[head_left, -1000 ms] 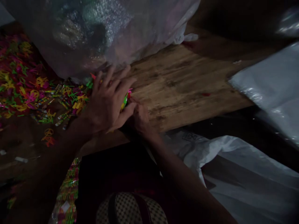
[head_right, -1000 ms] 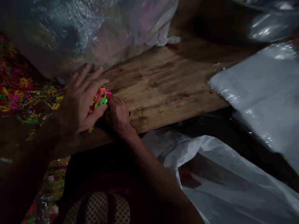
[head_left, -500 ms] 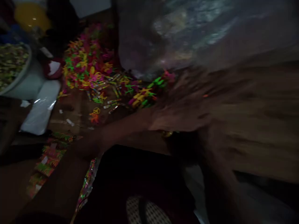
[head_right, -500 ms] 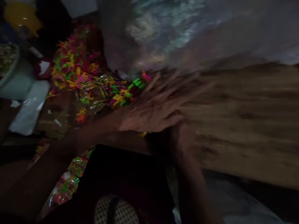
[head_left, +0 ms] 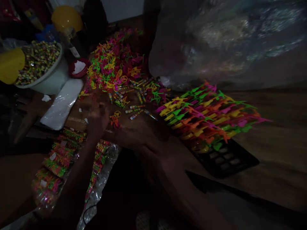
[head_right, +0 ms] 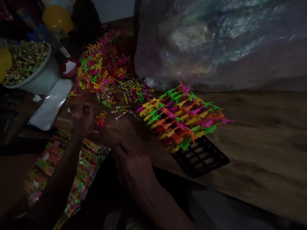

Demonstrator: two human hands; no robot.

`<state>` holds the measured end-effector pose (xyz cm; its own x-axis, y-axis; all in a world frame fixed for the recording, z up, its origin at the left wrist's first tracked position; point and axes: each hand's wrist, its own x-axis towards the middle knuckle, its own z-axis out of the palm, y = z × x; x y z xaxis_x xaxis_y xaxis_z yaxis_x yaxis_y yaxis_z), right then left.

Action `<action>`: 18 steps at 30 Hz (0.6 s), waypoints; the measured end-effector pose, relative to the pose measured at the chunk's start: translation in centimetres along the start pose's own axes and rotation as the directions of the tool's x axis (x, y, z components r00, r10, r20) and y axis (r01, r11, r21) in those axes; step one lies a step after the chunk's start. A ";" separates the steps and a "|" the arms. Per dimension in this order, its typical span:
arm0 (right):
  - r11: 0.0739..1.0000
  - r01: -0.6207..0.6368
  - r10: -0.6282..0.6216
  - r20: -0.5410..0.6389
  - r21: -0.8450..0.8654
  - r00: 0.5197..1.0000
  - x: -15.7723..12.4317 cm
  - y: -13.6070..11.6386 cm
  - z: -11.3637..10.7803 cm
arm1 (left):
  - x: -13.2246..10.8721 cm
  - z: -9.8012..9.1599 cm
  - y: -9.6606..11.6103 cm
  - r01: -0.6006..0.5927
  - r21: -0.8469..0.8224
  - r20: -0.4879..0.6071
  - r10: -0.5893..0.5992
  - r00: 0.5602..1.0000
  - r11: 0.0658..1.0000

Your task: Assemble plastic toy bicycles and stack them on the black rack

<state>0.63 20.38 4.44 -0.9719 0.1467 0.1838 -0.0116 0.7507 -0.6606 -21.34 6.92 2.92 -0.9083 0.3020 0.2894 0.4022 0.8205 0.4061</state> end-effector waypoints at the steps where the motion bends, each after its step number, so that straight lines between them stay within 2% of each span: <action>1: 0.982 -0.104 0.113 0.053 -0.157 0.992 1.0 -0.8 0.4 | 0.9 -0.1 0.0 0.040 0.037 0.018 -0.041 0.999 0.999; 3: 0.915 -0.179 0.252 0.163 -0.362 0.954 4.1 -1.8 1.0 | 2.8 -0.2 0.5 0.094 0.087 0.079 -0.101 0.992 0.992; 4: 0.890 -0.202 0.293 0.171 -0.410 0.941 5.8 -2.0 1.2 | 3.8 -0.2 1.0 0.107 0.101 0.118 -0.118 0.986 0.989; 8: 0.853 -0.204 0.319 0.170 -0.481 0.933 11.3 -1.5 2.2 | 6.7 0.9 2.5 0.137 0.156 0.232 -0.171 0.958 0.978; 11: 0.818 -0.232 0.349 0.134 -0.527 0.927 12.6 -0.8 3.1 | 7.4 1.9 2.7 0.159 0.129 0.298 -0.191 0.935 0.979; 14: 0.774 -0.316 0.430 0.088 -0.549 0.899 12.6 -0.4 3.5 | 7.5 2.4 2.0 0.162 0.071 0.318 -0.177 0.931 0.984; 16: 0.763 -0.361 0.470 0.077 -0.537 0.879 12.6 -0.3 3.4 | 7.5 2.5 1.2 0.168 -0.021 0.340 -0.151 0.928 0.985; 18: 0.774 -0.366 0.463 0.068 -0.517 0.884 12.5 0.1 3.5 | 7.2 2.3 0.4 0.185 -0.154 0.363 -0.118 0.924 0.971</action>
<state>-12.30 20.03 4.13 -0.8802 0.4334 -0.1933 0.4680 0.8603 -0.2023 -28.01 10.51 3.16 -0.9288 0.3582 -0.0949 0.2405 0.7775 0.5810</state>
